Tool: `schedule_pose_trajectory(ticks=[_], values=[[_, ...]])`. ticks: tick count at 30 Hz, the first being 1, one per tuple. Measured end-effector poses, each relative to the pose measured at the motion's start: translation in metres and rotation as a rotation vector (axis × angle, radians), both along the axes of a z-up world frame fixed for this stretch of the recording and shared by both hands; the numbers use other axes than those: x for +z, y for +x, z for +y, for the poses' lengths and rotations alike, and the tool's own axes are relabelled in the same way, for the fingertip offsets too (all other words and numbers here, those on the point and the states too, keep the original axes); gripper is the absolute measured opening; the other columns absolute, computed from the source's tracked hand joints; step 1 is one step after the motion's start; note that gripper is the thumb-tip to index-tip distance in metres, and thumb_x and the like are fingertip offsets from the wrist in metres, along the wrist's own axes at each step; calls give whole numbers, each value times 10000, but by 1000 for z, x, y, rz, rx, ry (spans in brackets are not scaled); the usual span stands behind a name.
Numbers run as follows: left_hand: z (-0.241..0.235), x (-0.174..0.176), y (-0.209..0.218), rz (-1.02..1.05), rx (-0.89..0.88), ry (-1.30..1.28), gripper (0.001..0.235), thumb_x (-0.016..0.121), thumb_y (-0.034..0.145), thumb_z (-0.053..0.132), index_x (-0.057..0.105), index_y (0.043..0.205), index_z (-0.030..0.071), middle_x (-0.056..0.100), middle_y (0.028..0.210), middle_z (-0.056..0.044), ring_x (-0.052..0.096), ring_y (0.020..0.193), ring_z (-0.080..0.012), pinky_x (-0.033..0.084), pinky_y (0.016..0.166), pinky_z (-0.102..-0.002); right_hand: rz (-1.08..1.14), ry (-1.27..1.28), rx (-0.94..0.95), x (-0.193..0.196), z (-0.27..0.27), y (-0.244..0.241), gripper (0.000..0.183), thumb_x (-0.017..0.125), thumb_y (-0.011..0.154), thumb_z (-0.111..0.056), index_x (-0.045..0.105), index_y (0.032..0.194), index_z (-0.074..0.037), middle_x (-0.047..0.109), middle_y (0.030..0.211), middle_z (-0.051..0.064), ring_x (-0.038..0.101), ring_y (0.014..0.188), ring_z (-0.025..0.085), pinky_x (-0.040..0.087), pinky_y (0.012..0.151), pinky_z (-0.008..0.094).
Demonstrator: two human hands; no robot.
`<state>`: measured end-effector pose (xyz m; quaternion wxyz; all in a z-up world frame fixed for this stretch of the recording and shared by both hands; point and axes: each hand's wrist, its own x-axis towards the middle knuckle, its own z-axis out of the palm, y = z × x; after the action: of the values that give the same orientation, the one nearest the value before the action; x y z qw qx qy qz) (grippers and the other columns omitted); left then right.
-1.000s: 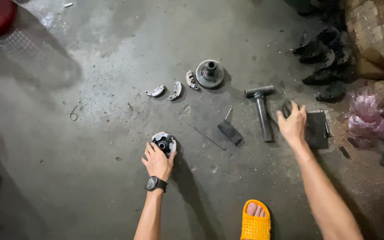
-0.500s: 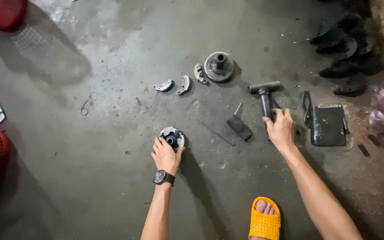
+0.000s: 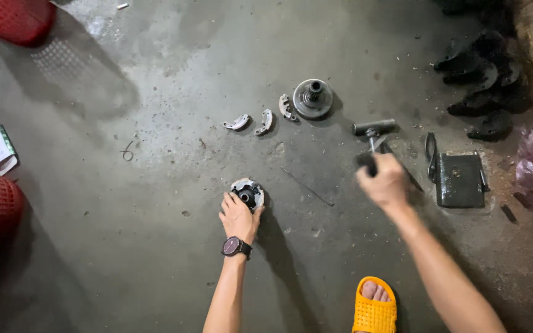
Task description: The person sits on the workshop floor assembling a motorcycle clutch: they fit clutch shoes into the clutch hub, position small springs and pins, press components together by hand, use pliers to adjust parts, then pick up a fibrous pad and carry the assembled parts toward a cabinet at the end.
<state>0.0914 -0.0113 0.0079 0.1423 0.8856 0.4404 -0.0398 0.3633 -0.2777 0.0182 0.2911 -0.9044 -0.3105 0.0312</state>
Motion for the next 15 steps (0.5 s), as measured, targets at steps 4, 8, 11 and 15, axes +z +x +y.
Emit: schedule_pose_trajectory(ticks=[4, 8, 11, 15], values=[[-1, -2, 2, 14, 10, 13, 1004, 858, 744, 480, 404, 1422, -106, 400, 1518, -246, 443, 1344, -388, 441, 1027, -524, -36, -103, -140, -10, -55, 46, 298, 670, 926, -243, 732, 1069, 11, 671, 993, 208, 654, 910, 314, 560, 789, 482], [-2, 4, 2, 8, 26, -2, 996, 860, 744, 477, 411, 1416, -106, 407, 1509, -260, 455, 1337, -385, 466, 1013, -510, -223, -179, -119, -30, -50, 37, 408, 736, 935, -328, 731, 1159, 13, 655, 1007, 216, 633, 952, 340, 536, 795, 464], [-3, 0, 2, 4, 29, -8, 1013, 861, 740, 478, 401, 1423, -112, 403, 1512, -263, 451, 1343, -384, 468, 1013, -508, -23, -150, -38, -41, -4, -12, 415, 725, 951, -357, 703, 1157, 2, 663, 1049, 197, 659, 959, 317, 549, 793, 440], [-1, -4, 1, -6, 11, -6, 1005, 856, 757, 468, 387, 1428, -115, 377, 1531, -269, 424, 1369, -390, 460, 1008, -521, 113, -359, 127, 8, 81, -81, 467, 780, 803, -361, 689, 1101, -13, 659, 1063, 203, 689, 928, 384, 566, 782, 492]])
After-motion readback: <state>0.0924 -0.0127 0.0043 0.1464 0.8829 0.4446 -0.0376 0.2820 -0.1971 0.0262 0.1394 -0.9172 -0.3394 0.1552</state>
